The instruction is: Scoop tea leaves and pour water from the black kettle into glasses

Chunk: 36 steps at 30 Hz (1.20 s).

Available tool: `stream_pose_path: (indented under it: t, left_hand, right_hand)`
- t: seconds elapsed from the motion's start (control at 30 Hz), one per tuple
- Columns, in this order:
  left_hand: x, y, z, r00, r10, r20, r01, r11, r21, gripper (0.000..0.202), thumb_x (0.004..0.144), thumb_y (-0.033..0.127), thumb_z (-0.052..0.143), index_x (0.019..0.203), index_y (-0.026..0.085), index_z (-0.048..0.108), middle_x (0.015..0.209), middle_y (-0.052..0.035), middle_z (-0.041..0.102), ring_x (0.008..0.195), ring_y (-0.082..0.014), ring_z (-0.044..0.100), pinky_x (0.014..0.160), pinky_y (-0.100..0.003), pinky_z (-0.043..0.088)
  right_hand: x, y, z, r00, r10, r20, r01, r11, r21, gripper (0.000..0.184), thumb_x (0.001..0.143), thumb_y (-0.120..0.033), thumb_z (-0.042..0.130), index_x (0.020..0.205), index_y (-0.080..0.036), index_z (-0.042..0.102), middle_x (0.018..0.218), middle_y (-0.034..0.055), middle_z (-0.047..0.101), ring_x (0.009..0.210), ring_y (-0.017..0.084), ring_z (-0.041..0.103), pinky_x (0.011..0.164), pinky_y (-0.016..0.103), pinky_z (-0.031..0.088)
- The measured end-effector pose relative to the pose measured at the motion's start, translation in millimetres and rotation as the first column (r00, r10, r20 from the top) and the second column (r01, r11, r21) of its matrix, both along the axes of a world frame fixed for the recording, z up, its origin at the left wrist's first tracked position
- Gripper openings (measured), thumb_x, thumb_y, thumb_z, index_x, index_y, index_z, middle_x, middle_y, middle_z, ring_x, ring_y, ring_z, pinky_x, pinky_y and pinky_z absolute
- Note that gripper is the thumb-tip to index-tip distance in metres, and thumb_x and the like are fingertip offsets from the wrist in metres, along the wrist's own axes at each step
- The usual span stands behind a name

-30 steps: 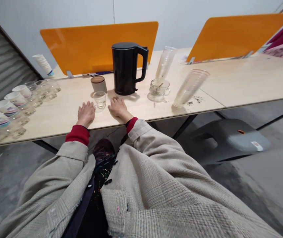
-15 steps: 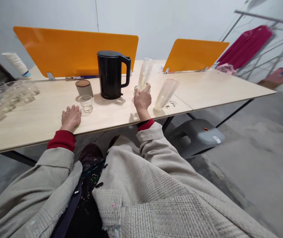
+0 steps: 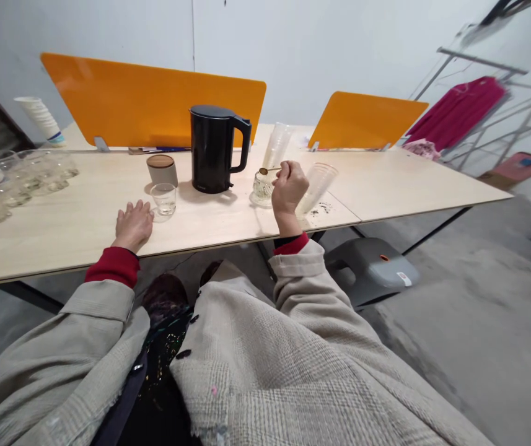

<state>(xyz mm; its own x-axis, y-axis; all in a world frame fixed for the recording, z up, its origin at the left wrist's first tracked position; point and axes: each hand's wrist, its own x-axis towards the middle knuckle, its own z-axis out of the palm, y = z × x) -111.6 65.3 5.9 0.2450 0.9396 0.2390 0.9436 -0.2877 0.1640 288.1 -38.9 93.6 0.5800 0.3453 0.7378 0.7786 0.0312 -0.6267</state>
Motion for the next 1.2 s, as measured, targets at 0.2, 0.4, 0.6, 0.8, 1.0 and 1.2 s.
stream_pose_path:
  t: [0.2,0.4,0.6,0.8,1.0,1.2]
  left_hand:
    - [2.3,-6.2,4.6,1.0,0.006,0.023,-0.005,1.0,-0.015,0.063,0.111,0.038,0.022,0.165,0.022,0.052,0.18,-0.0123,0.045,0.171,-0.0387,0.031,0.138,-0.063,0.024]
    - [3.5,-10.5,7.9,1.0,0.004,0.028,-0.002,0.999,-0.048,0.064,0.111,0.035,0.022,0.166,0.017,0.05,0.181,-0.0141,0.042,0.172,-0.0394,0.029,0.139,-0.062,0.023]
    - [4.1,-12.4,6.7,0.999,0.01,0.039,-0.009,0.999,-0.047,0.064,0.112,0.037,0.022,0.168,0.02,0.05,0.182,-0.0108,0.042,0.173,-0.0378,0.028,0.14,-0.06,0.021]
    - [5.2,-15.3,11.3,1.0,0.009,0.012,-0.009,0.998,-0.064,0.065,0.112,0.037,0.022,0.168,0.017,0.049,0.182,-0.0124,0.041,0.173,-0.0385,0.027,0.14,-0.06,0.022]
    - [5.5,-17.7,13.6,1.0,0.009,-0.011,-0.01,0.998,-0.068,0.065,0.113,0.036,0.021,0.167,0.016,0.048,0.183,-0.0116,0.04,0.172,-0.0391,0.028,0.14,-0.06,0.022]
    - [5.2,-13.6,9.6,1.0,0.01,-0.004,-0.01,0.998,-0.06,0.065,0.112,0.036,0.022,0.168,0.016,0.048,0.183,-0.0127,0.04,0.172,-0.0388,0.028,0.14,-0.062,0.022]
  right_hand:
    - [-53.0,4.6,23.5,0.915,0.402,-0.043,-0.39,0.906,0.161,0.052,0.115,-0.063,0.039,0.105,-0.023,0.071,0.075,-0.0021,0.064,0.058,0.011,0.068,0.051,0.024,0.052]
    - [-131.0,47.5,21.5,0.741,0.662,-0.109,-0.661,0.748,0.055,0.048,0.111,-0.067,0.049,0.103,-0.025,0.07,0.075,-0.0035,0.062,0.06,0.009,0.066,0.053,0.021,0.051]
    - [-182.4,71.0,10.7,0.699,0.704,-0.123,-0.714,0.679,-0.171,0.043,0.113,-0.058,0.051,0.093,-0.024,0.067,0.072,-0.0042,0.062,0.06,0.01,0.066,0.062,0.022,0.052]
    - [-202.5,71.7,7.5,0.695,0.711,-0.102,-0.684,0.611,-0.399,0.025,0.11,-0.029,0.055,0.089,-0.022,0.066,0.072,-0.0046,0.066,0.058,0.011,0.065,0.066,0.024,0.05]
    - [-202.4,75.0,5.4,0.721,0.685,-0.11,-0.667,0.641,-0.379,0.025,0.109,-0.025,0.055,0.087,-0.021,0.065,0.07,-0.0046,0.065,0.056,0.012,0.064,0.069,0.025,0.05]
    - [-203.9,73.8,5.3,0.742,0.658,-0.133,-0.65,0.655,-0.386,0.025,0.109,-0.024,0.056,0.087,-0.021,0.067,0.07,-0.0039,0.066,0.057,0.012,0.065,0.071,0.025,0.05]
